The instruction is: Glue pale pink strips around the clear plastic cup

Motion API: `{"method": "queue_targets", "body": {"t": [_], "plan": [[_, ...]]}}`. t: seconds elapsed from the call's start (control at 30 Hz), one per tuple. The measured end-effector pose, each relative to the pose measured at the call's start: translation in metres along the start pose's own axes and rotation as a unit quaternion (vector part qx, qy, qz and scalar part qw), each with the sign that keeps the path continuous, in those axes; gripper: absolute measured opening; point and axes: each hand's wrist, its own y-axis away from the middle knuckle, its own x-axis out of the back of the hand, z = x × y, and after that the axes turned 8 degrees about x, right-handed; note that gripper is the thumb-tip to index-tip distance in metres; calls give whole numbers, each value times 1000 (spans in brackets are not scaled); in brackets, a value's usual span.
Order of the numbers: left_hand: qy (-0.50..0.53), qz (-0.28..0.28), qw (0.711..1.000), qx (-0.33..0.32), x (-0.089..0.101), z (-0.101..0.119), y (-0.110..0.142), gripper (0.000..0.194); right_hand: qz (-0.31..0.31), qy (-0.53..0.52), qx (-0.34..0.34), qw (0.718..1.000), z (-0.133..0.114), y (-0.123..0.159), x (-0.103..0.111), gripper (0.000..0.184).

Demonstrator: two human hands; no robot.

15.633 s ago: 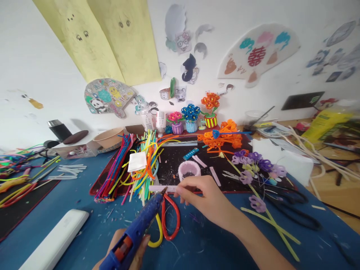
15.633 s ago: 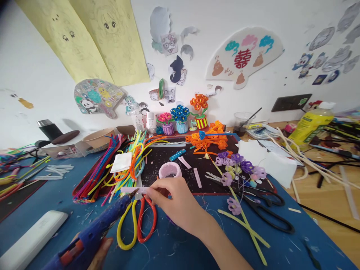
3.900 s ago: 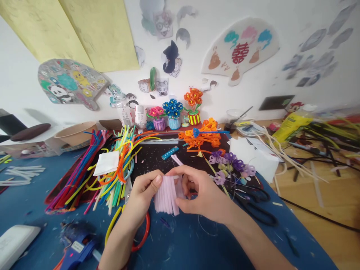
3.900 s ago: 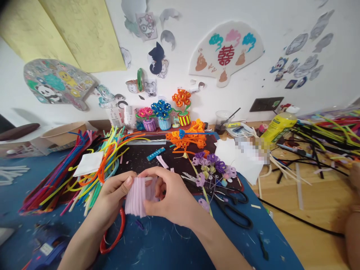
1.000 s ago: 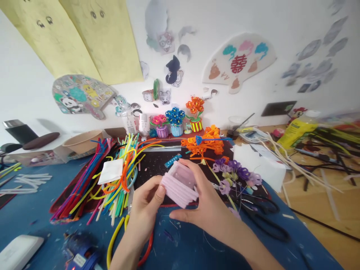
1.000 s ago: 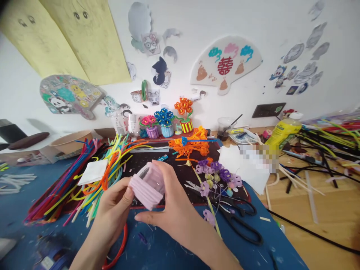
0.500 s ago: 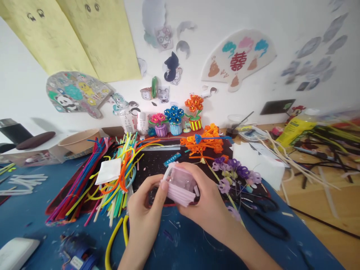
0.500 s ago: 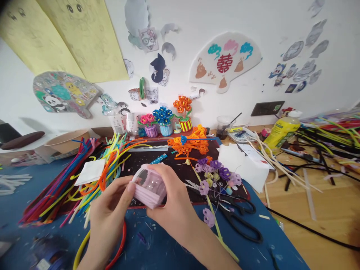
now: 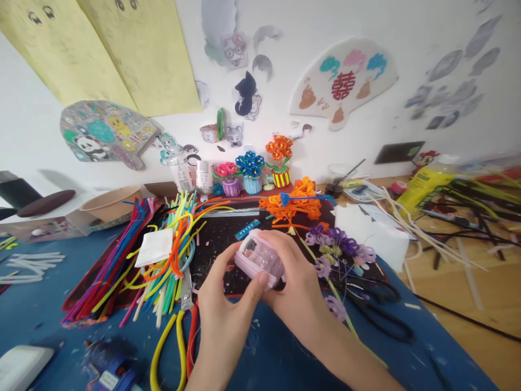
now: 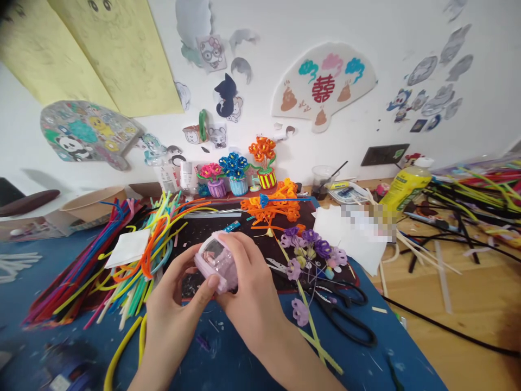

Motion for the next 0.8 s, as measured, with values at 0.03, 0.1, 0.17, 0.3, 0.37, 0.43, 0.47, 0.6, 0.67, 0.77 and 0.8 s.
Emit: {"method": "queue_targets", "body": {"t": [0.03, 0.1, 0.17, 0.3, 0.37, 0.43, 0.47, 0.6, 0.67, 0.77, 0.8], "plan": [[-1, 0, 1000, 0, -1, -1, 1, 53, 1, 6, 2, 1000, 0, 0, 0, 53], [-7, 0, 1000, -2, -2, -2, 1, 56, 2, 16, 4, 1000, 1, 1, 0, 53], [-17, -2, 1000, -11, -3, -2, 1, 57, 2, 24, 4, 1000, 1, 2, -1, 55], [-34, 11, 998, -42, -5, 3, 1, 57, 6, 37, 9, 999, -1, 3, -1, 59], [-51, 25, 996, -63, -5, 4, 2, 56, 7, 41, 8, 999, -2, 4, -1, 61], [-84, 38, 992, -86, -6, 4, 5, 55, 7, 45, 8, 999, -4, 4, 0, 64], [-103, 45, 989, -100, -6, 3, 6, 54, 8, 48, 8, 999, -4, 5, 0, 65], [-181, 78, 967, -164, -7, -2, 9, 54, 10, 72, 17, 997, -7, 5, 2, 67], [-204, 95, 955, -192, -7, -3, 9, 53, 14, 85, 23, 996, -8, 6, 2, 65], [-218, 112, 943, -224, -8, -2, 7, 49, 17, 96, 27, 995, -9, 7, 1, 63], [-219, 118, 941, -231, -8, -1, 7, 48, 17, 98, 26, 995, -9, 7, 1, 63]]}}
